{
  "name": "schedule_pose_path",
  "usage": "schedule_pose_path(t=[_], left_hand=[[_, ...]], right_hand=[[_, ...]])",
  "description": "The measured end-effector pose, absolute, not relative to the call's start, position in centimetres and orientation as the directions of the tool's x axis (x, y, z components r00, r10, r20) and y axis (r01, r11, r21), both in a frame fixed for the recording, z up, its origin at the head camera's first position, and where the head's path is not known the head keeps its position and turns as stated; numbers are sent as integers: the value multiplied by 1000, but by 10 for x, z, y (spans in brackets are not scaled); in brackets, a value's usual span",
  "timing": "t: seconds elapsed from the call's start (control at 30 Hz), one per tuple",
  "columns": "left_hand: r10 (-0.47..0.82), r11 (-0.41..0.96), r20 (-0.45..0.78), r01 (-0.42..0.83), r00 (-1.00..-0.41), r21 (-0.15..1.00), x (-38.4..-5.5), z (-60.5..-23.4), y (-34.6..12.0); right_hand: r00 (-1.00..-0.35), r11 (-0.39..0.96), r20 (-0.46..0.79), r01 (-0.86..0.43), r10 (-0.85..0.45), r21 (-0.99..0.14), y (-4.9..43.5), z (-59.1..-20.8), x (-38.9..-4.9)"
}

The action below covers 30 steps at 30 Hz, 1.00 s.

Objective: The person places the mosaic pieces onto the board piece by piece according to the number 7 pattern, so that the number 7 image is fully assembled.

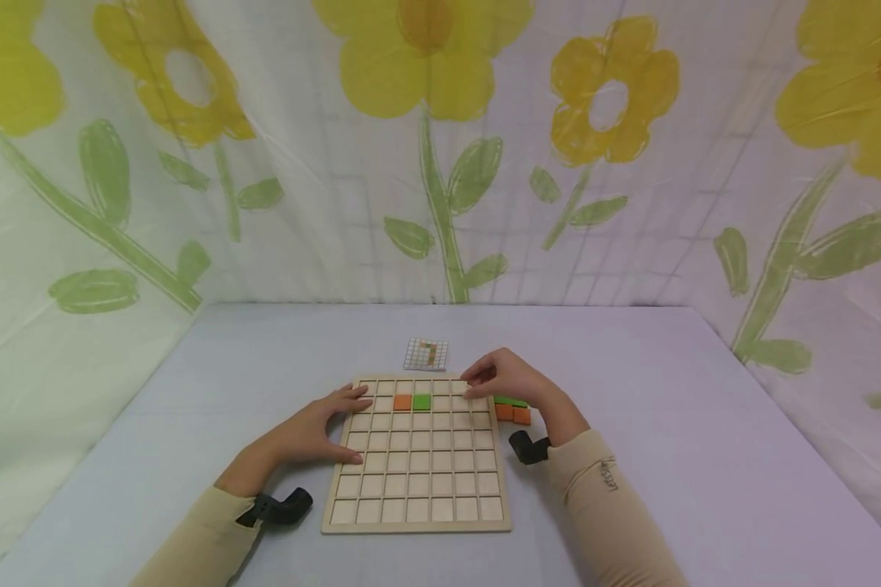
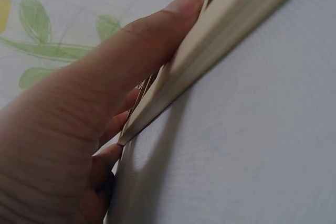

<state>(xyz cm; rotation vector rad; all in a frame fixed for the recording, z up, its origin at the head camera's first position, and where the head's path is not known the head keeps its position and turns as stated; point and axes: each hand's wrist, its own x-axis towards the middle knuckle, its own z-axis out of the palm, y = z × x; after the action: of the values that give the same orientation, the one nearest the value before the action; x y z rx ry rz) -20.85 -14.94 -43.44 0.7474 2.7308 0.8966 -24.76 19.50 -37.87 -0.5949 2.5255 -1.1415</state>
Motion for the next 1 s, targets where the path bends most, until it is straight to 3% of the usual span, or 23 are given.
schedule_pose_path(t=[0.57, 1.0], left_hand=[[508, 682, 2, 404, -861, 609, -208, -437, -151], [502, 691, -3, 399, -865, 602, -207, -436, -150]], right_hand=[[-923, 620, -73, -193, -377, -761, 244, -384, -225], [-927, 595, -77, -169, -366, -785, 259, -397, -213]])
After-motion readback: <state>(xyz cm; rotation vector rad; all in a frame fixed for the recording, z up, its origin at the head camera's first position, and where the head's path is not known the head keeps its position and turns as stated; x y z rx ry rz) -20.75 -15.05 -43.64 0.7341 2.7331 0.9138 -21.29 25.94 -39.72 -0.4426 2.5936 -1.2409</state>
